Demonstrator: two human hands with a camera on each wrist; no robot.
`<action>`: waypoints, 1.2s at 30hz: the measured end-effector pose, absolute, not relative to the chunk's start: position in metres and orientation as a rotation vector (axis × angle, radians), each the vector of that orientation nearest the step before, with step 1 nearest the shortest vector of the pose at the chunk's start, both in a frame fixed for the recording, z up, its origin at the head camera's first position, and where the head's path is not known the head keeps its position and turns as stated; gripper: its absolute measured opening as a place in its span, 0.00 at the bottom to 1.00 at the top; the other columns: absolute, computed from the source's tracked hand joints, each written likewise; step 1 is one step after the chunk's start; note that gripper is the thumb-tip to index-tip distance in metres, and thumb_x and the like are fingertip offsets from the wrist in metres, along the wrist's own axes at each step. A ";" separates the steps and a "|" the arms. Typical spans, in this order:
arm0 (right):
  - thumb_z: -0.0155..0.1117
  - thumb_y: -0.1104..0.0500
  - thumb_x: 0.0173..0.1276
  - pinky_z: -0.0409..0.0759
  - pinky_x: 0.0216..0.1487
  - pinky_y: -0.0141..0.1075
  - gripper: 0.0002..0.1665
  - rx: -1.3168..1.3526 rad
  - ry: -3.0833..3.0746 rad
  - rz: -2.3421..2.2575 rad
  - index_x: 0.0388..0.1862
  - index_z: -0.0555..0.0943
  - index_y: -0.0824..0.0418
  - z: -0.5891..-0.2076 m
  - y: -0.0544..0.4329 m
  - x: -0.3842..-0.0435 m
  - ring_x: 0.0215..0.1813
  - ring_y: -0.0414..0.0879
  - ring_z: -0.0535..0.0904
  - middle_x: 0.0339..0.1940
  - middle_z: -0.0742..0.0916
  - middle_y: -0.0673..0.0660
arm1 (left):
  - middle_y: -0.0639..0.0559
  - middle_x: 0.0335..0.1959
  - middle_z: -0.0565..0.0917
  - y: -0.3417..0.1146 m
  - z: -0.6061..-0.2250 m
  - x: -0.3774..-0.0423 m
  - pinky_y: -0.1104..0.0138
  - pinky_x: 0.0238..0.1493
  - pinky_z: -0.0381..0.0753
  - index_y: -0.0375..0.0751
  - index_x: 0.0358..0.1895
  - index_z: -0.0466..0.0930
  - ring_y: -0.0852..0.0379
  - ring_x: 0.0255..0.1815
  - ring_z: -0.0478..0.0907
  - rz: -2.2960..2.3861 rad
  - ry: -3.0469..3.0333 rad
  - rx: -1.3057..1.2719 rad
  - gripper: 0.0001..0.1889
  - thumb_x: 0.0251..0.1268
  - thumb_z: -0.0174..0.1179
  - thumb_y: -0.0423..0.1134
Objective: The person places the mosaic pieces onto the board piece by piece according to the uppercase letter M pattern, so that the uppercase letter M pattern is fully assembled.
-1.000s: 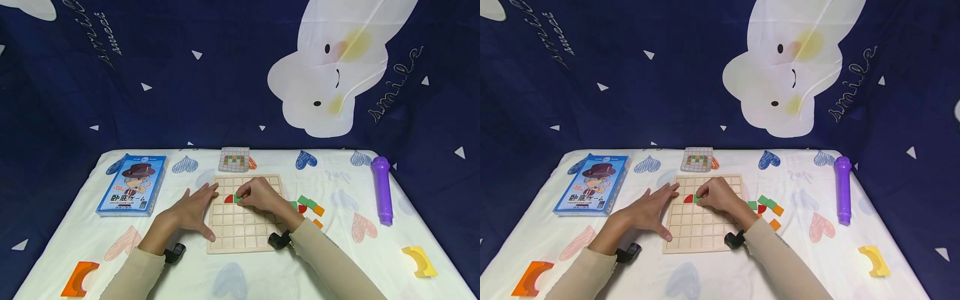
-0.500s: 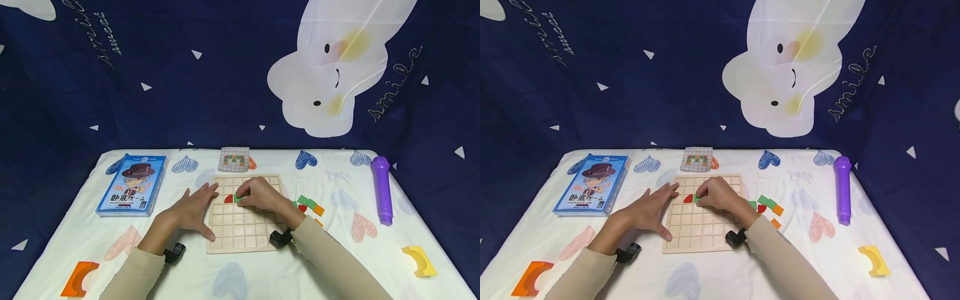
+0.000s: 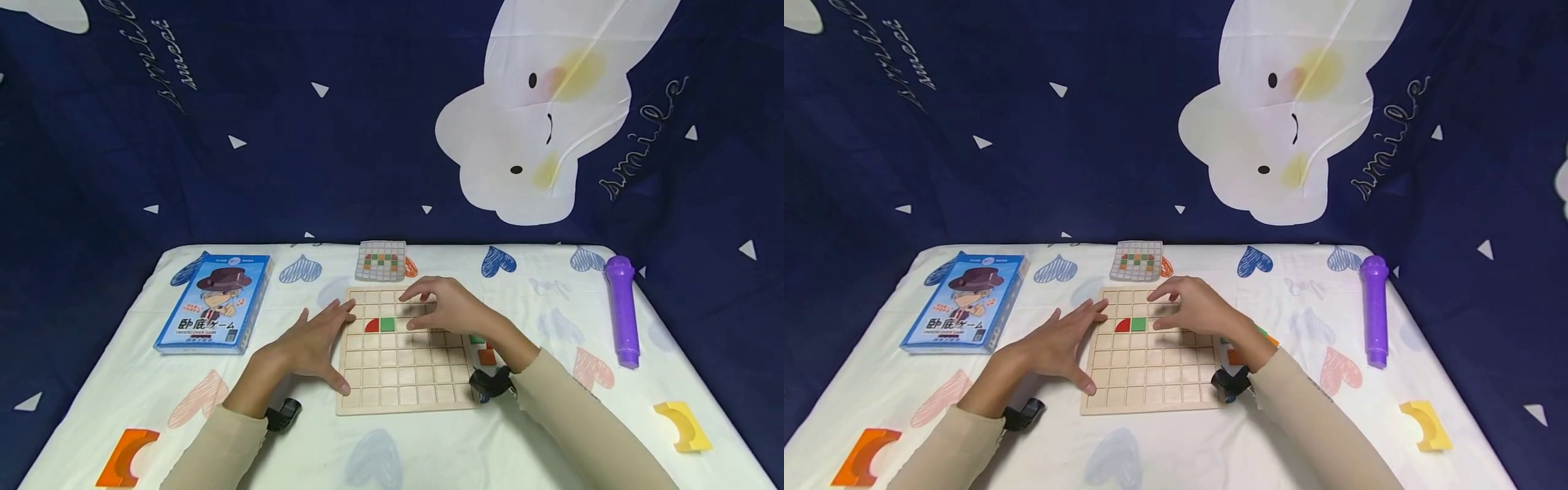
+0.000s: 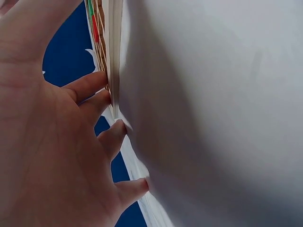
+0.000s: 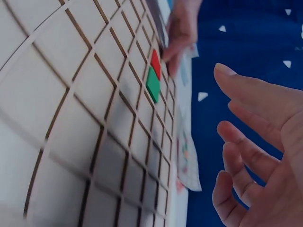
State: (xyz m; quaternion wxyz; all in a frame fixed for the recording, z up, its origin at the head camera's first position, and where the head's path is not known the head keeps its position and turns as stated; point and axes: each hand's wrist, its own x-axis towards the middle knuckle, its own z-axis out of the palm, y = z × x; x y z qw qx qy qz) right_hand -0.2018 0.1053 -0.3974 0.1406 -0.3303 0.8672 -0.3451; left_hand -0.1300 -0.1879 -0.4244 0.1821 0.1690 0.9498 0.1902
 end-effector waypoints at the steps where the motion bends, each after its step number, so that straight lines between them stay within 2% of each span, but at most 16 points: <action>1: 0.80 0.52 0.59 0.84 0.52 0.48 0.28 -0.945 2.508 -1.004 0.58 0.85 0.55 -0.396 0.110 -0.201 0.55 0.54 0.81 0.60 0.87 0.49 | 0.48 0.86 0.50 -0.188 -0.424 -0.130 0.26 0.78 0.42 0.43 0.80 0.56 0.41 0.88 0.43 0.538 2.683 0.484 0.74 0.21 0.83 0.69; 7: 0.81 0.53 0.58 0.85 0.50 0.47 0.29 -0.896 2.554 -1.033 0.59 0.85 0.54 -0.388 0.142 -0.196 0.61 0.53 0.81 0.61 0.86 0.50 | 0.46 0.86 0.51 -0.188 -0.425 -0.130 0.26 0.78 0.42 0.42 0.80 0.57 0.40 0.87 0.44 0.538 2.693 0.504 0.74 0.21 0.83 0.69; 16: 0.81 0.53 0.57 0.84 0.59 0.50 0.31 -0.820 2.629 -1.074 0.61 0.84 0.52 -0.385 0.193 -0.184 0.70 0.52 0.77 0.65 0.84 0.53 | 0.49 0.86 0.50 -0.187 -0.426 -0.131 0.27 0.79 0.42 0.44 0.78 0.61 0.42 0.88 0.43 0.536 2.682 0.487 0.71 0.21 0.83 0.69; 19: 0.81 0.53 0.57 0.84 0.60 0.49 0.32 -0.765 2.649 -1.073 0.62 0.83 0.54 -0.386 0.208 -0.179 0.71 0.54 0.76 0.67 0.83 0.55 | 0.49 0.86 0.52 -0.187 -0.425 -0.130 0.27 0.79 0.41 0.44 0.80 0.57 0.42 0.88 0.43 0.545 2.682 0.489 0.73 0.21 0.84 0.69; 24: 0.80 0.53 0.58 0.85 0.59 0.41 0.33 -0.725 2.683 -1.063 0.63 0.82 0.54 -0.391 0.229 -0.171 0.70 0.53 0.76 0.69 0.82 0.56 | 0.46 0.85 0.53 -0.189 -0.424 -0.129 0.26 0.78 0.41 0.42 0.81 0.54 0.39 0.87 0.44 0.568 2.688 0.509 0.76 0.21 0.84 0.68; 26: 0.80 0.53 0.58 0.85 0.57 0.37 0.32 -0.722 2.698 -1.058 0.62 0.83 0.54 -0.393 0.237 -0.168 0.69 0.49 0.76 0.69 0.82 0.57 | 0.47 0.86 0.51 -0.190 -0.424 -0.129 0.26 0.78 0.41 0.42 0.80 0.55 0.40 0.87 0.44 0.564 2.690 0.507 0.75 0.21 0.84 0.68; 32: 0.81 0.52 0.57 0.84 0.56 0.31 0.34 -0.654 2.694 -1.091 0.63 0.82 0.55 -0.402 0.256 -0.157 0.62 0.19 0.71 0.69 0.82 0.57 | 0.47 0.86 0.51 -0.190 -0.426 -0.129 0.27 0.78 0.42 0.43 0.80 0.56 0.40 0.87 0.44 0.551 2.694 0.502 0.74 0.21 0.84 0.68; 34: 0.81 0.51 0.57 0.84 0.56 0.31 0.34 -0.637 2.696 -1.096 0.64 0.82 0.55 -0.405 0.261 -0.153 0.60 0.16 0.69 0.69 0.81 0.57 | 0.48 0.86 0.51 -0.190 -0.426 -0.129 0.27 0.79 0.42 0.43 0.79 0.57 0.40 0.87 0.44 0.551 2.692 0.502 0.73 0.21 0.84 0.68; 36: 0.81 0.51 0.57 0.84 0.55 0.31 0.34 -0.619 2.702 -1.102 0.64 0.82 0.54 -0.409 0.267 -0.149 0.60 0.17 0.70 0.69 0.81 0.58 | 0.48 0.86 0.51 -0.190 -0.426 -0.129 0.27 0.79 0.42 0.43 0.79 0.58 0.41 0.87 0.44 0.551 2.691 0.503 0.73 0.21 0.84 0.68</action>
